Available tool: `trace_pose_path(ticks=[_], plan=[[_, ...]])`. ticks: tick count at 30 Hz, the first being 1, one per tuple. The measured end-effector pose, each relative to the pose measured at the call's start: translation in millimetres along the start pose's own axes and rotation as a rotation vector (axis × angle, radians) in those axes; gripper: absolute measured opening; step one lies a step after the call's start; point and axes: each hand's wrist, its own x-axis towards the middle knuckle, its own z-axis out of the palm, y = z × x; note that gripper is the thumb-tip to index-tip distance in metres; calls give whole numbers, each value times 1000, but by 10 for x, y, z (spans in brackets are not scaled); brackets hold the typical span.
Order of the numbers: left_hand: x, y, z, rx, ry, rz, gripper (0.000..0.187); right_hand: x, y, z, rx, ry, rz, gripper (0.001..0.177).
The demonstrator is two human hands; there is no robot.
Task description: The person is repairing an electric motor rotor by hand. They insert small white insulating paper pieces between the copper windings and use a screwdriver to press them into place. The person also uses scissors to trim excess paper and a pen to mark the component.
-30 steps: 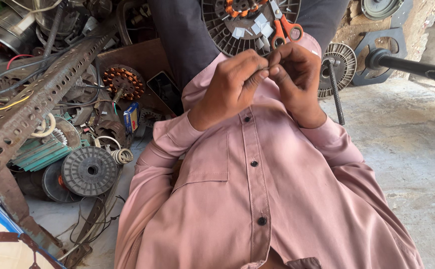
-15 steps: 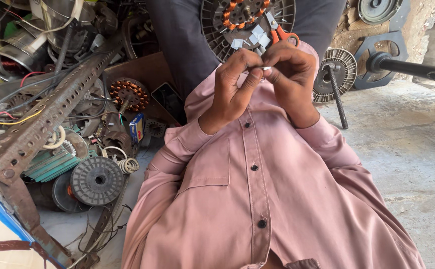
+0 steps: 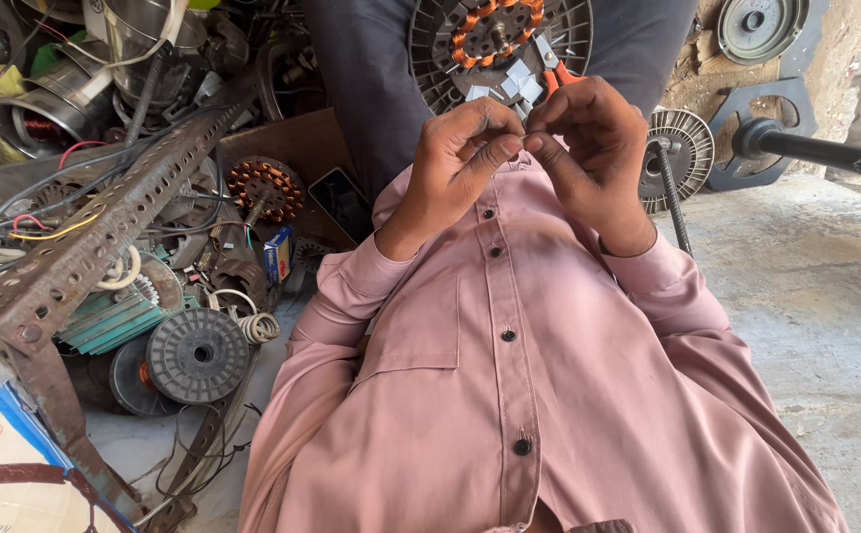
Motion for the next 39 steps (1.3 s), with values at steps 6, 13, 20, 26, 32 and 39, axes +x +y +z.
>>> trace_pose_path(ticks=[6,13,20,26,32,39], plan=[[-18,4,-13,-86,-22,-11,10,-2,12,9,-8,40,-11,17],[-65,-9,134,187,131,58,6,-58,108,8,-60,49,-44,19],[-36,116,232,233,246,145,5,-22,332,-29,274,7,42,16],[-24,165,278,419,276,229,8,24,549,-90,536,-40,78,17],[-79,188,303,489,293,262,8,-31,616,-72,569,-34,80,16],[-81,190,300,456,266,255,6,-38,553,-60,517,-30,85,17]])
